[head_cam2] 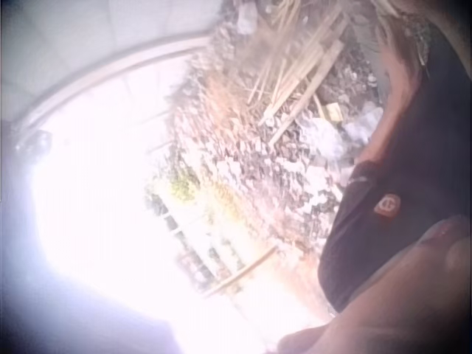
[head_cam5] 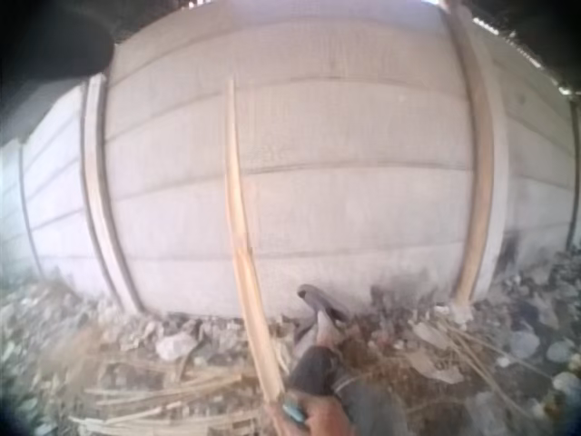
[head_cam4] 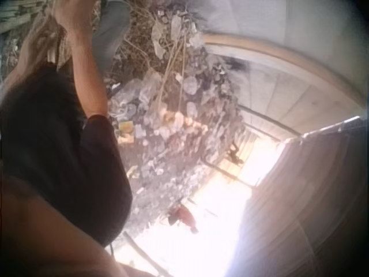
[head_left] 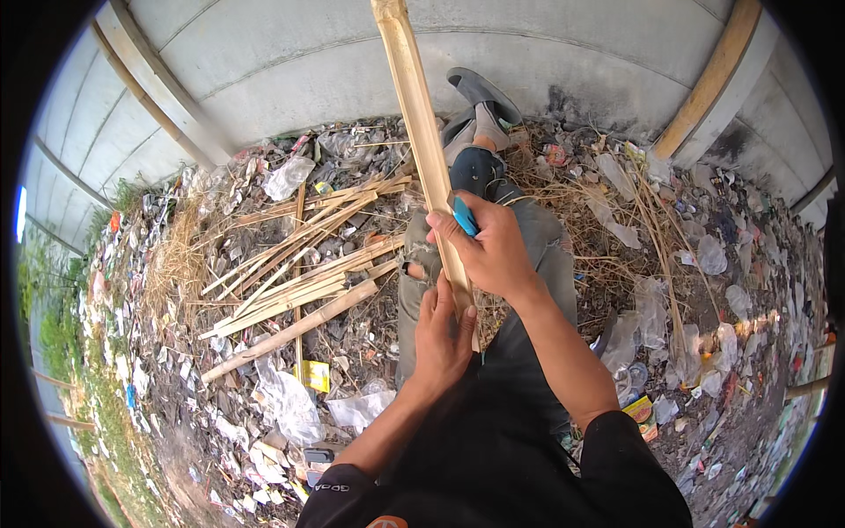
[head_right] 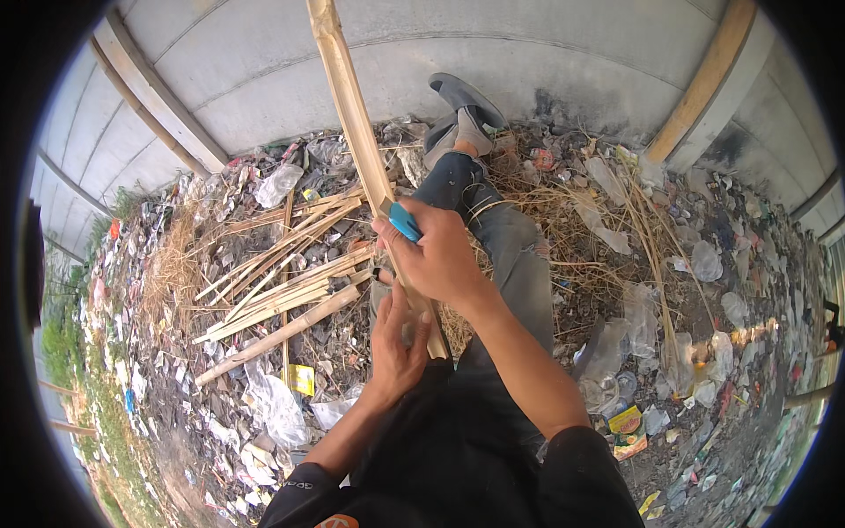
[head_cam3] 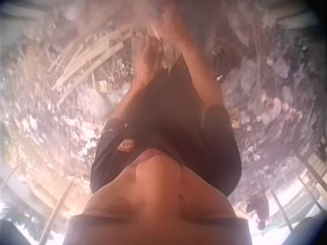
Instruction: The person sits on the ground and uses a small knife to shave thin strips from a long bamboo stick. They hold the stick with their left hand and scrape along its length with the knife in their right hand, producing fine shavings that fall onto the debris-covered floor.
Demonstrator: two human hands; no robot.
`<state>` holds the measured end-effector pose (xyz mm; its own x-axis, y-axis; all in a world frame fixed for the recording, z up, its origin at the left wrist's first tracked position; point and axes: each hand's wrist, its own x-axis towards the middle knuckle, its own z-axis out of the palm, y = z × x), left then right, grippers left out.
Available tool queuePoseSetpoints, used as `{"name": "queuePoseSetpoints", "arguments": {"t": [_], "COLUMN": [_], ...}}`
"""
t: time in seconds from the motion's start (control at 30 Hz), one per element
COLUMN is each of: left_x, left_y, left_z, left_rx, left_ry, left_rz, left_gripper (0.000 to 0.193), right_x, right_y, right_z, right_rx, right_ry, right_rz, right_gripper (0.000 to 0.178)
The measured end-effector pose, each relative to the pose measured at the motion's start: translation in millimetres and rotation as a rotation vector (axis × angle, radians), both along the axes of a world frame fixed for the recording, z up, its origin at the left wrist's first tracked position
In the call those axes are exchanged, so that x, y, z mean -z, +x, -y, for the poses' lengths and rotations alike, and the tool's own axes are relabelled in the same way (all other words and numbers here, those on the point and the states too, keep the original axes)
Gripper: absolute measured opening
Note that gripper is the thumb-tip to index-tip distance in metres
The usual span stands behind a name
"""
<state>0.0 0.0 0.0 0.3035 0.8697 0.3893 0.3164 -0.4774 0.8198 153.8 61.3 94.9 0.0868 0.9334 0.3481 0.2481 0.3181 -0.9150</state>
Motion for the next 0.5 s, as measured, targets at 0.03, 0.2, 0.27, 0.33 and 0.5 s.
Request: {"name": "queuePoseSetpoints", "arguments": {"t": [0.03,0.2,0.27,0.33,0.5], "left_x": [-13,-77,-94,-115,-75], "left_y": [-2,-74,-104,-129,-181], "left_z": [-7,-37,-50,-55,-52], "left_rx": [0.009,-0.349,-0.500,-0.470,0.115], "left_ry": [0.071,0.643,0.872,0.857,-0.210], "left_rz": [-0.022,-0.194,-0.304,-0.601,-0.551], "left_gripper": [0.073,0.058,0.058,0.058,0.047], "right_x": [-13,-26,-39,-38,-21], "right_y": [11,49,58,61,71], "right_z": [-1,-2,4,8,15], "right_rx": [-0.026,-0.009,-0.106,-0.166,-0.367], "right_ry": [-0.008,0.098,-0.019,-0.139,-0.225], "right_rz": [0.078,0.606,0.747,0.935,1.053], "right_gripper": [0.024,0.015,0.023,0.031,0.024]}}
